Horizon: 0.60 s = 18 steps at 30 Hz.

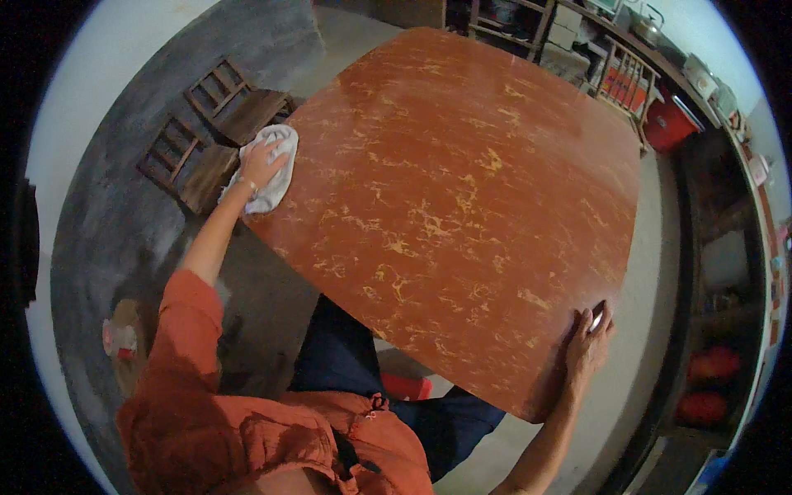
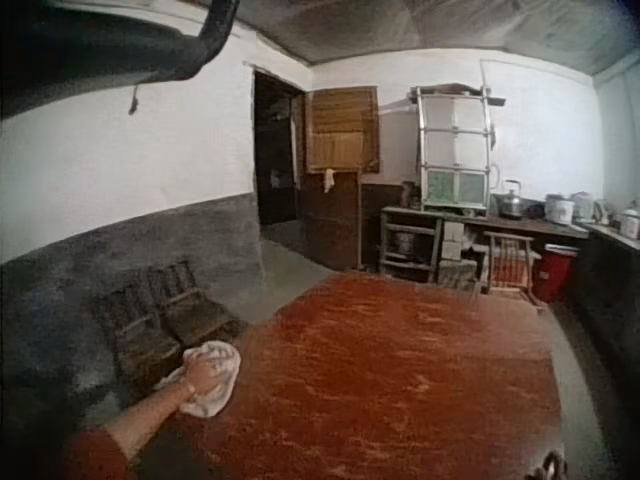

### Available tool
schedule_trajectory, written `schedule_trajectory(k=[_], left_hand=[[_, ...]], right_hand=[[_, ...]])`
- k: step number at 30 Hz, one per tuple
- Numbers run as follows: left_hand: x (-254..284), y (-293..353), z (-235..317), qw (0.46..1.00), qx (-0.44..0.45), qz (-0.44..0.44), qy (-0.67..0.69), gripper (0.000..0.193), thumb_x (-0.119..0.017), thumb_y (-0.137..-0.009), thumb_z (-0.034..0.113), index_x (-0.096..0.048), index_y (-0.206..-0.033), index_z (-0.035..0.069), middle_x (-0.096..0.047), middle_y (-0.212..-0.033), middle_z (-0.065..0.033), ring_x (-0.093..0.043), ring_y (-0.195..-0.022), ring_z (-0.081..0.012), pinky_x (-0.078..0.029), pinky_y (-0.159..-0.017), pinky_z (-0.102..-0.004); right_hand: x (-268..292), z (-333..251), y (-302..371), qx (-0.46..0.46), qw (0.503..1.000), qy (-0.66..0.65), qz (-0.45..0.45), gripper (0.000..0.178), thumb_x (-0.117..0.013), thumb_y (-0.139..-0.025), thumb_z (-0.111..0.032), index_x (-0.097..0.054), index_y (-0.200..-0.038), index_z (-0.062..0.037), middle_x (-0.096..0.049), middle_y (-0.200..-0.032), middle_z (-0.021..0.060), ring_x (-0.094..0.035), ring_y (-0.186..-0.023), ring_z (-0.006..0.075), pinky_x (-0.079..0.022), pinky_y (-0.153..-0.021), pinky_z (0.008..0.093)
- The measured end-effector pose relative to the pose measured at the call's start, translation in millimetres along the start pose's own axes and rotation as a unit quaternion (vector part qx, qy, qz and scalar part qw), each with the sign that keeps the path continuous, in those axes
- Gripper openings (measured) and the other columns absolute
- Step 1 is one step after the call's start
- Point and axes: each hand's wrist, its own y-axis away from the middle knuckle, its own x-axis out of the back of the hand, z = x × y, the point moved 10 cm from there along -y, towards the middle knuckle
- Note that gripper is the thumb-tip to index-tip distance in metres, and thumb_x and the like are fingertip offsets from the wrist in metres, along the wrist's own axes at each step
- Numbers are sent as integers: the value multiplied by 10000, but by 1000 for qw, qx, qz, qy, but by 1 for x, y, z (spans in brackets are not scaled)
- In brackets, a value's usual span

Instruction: The person wipes a white countertop with a cloth, moving a pink thermos and other items aside. They then move to a large reddish-brown table and wipe its surface thoroughly with the same cloth.

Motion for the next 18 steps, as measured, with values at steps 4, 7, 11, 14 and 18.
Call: schedule_trajectory(k=[4, 7, 11, 14, 18], left_hand=[[-27, -65, 80, 999, -10, -34, 15, 548, -489, -841, 595, -540, -1310, 315, -481, -1383, -117, -396, -1270, -347, -294, -1074, -421], [-40, -73, 196, 993, -114, -17, 15, 551, -498, -835, 600, -537, -1309, 322, -501, -1367, -63, -413, -1256, -318, -304, -1068, -425], [-20, -9, 350, 947, -303, -7, 103, 457, -580, -809, 552, -641, -1187, 304, -579, -1227, -82, -503, -1107, -331, -399, -985, -442], [6, 100, 408, 856, -485, 9, 181, 432, -630, -792, 475, -616, -1200, 334, -554, -1234, -68, -518, -1037, -310, -430, -919, -434], [49, 216, 370, 785, -573, -55, 229, 431, -646, -786, 438, -613, -1204, 337, -513, -1306, -84, -491, -1096, -280, -407, -914, -459]], right_hand=[[-1, -4, 0, -3, 1000, 0, 2, 495, -421, -960, -444, -393, -1381, -185, -446, -1341, 158, -530, -1141, 381, -453, -894, 467], [-1, -3, -2, 7, 1000, 13, 1, 494, -415, -961, -447, -385, -1382, -190, -449, -1337, 158, -534, -1137, 386, -455, -893, 472], [3, -11, 0, 0, 1000, 8, -13, 490, -405, -969, -440, -390, -1385, -182, -450, -1338, 159, -526, -1155, 373, -450, -907, 464], [4, -14, 1, 9, 1000, -3, -6, 500, -390, -972, -457, -394, -1388, -178, -446, -1344, 158, -517, -1169, 370, -443, -922, 459], [8, -5, 5, 1, 1000, -12, 0, 524, -369, -973, -492, -398, -1393, -179, -433, -1363, 154, -509, -1181, 367, -438, -934, 454]])
